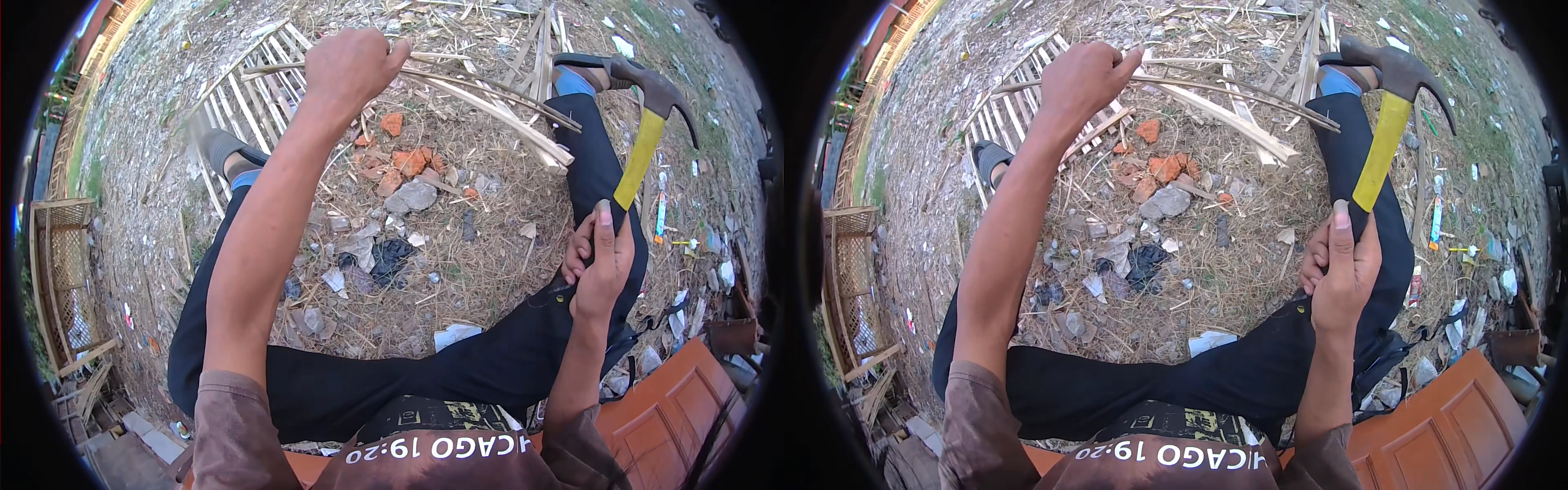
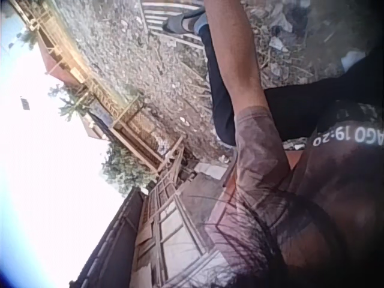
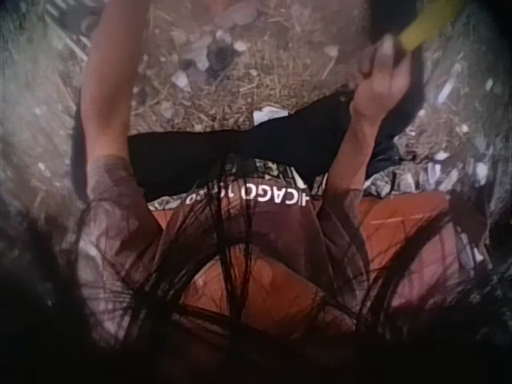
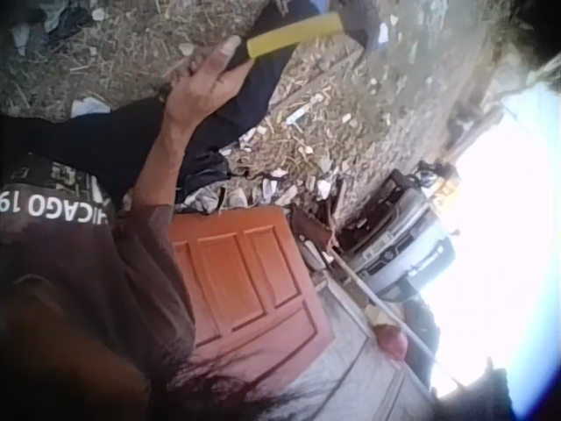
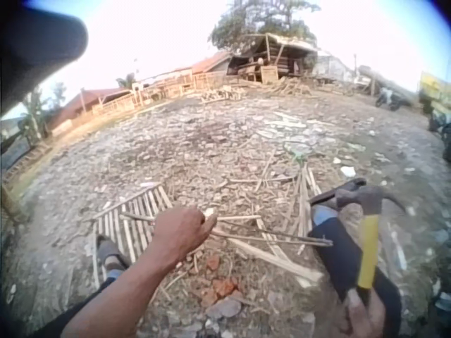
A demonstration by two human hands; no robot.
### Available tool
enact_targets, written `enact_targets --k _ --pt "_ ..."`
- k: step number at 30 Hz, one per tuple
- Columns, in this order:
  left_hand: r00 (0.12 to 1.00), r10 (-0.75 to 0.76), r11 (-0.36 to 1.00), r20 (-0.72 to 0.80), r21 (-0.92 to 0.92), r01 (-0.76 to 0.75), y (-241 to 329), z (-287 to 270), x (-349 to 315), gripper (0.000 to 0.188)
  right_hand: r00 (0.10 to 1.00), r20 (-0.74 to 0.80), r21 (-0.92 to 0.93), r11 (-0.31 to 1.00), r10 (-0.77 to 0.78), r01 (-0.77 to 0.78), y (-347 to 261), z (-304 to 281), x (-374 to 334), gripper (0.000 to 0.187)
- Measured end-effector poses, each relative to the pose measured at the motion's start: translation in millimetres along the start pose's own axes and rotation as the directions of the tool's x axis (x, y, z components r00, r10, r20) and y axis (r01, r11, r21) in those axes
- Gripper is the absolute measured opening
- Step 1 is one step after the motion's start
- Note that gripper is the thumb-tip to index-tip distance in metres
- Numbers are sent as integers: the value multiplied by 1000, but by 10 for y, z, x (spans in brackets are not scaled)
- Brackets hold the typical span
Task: The person joins thin wooden strips using a hammer and small nails to assemble a star-shaped frame while sitting on a flat wooden surface on the ground.
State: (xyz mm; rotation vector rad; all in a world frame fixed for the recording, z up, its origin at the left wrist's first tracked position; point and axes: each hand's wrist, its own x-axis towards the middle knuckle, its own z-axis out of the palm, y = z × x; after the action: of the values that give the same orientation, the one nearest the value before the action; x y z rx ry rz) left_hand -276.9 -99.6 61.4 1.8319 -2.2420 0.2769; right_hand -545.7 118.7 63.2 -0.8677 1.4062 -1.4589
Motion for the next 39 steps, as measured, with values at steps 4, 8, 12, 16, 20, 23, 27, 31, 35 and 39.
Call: enact_targets --k 4,8,12,16,20,23,27,31,35,39 --pt "998 32 999 -51 -8 -32 -4 -86 235 71 1000 -20 9 1000 14 -14 34 3 34 24" --pt "992 86 994 -89 -62 -92 -86 -93 353 71 1000 -7 62 998 28 -27 142 24 54 22" --pt "917 214 958 -338 -113 -265 -131 -66 347 66 999 -48 118 993 -25 31 201 255 193 46" --pt "955 168 971 -245 -127 -203 -112 -67 220 63 991 22 292 949 -133 121 249 475 556 71" --pt "955 136 968 -265 -168 -185 -149 3 150 63 991 88 369 927 -105 66 344 585 611 75" --pt "967 100 964 -232 -217 -151 -230 -55 195 59 992 86 335 941 -89 56 327 693 678 63" --pt "958 123 942 -258 -275 -195 -359 -137 313 54 976 111 320 936 -189 145 217 796 943 37" --pt "903 159 922 -399 -267 -280 -501 -272 441 54 924 152 244 919 -352 310 -55 898 1345 28" --pt "901 183 852 -393 -394 -345 -442 -495 176 48 925 146 187 928 -351 322 -249 1120 1738 30" --pt "838 545 758 31 -445 -477 -461 -232 -318 45 857 234 268 878 -458 396 -334 1226 1948 24"
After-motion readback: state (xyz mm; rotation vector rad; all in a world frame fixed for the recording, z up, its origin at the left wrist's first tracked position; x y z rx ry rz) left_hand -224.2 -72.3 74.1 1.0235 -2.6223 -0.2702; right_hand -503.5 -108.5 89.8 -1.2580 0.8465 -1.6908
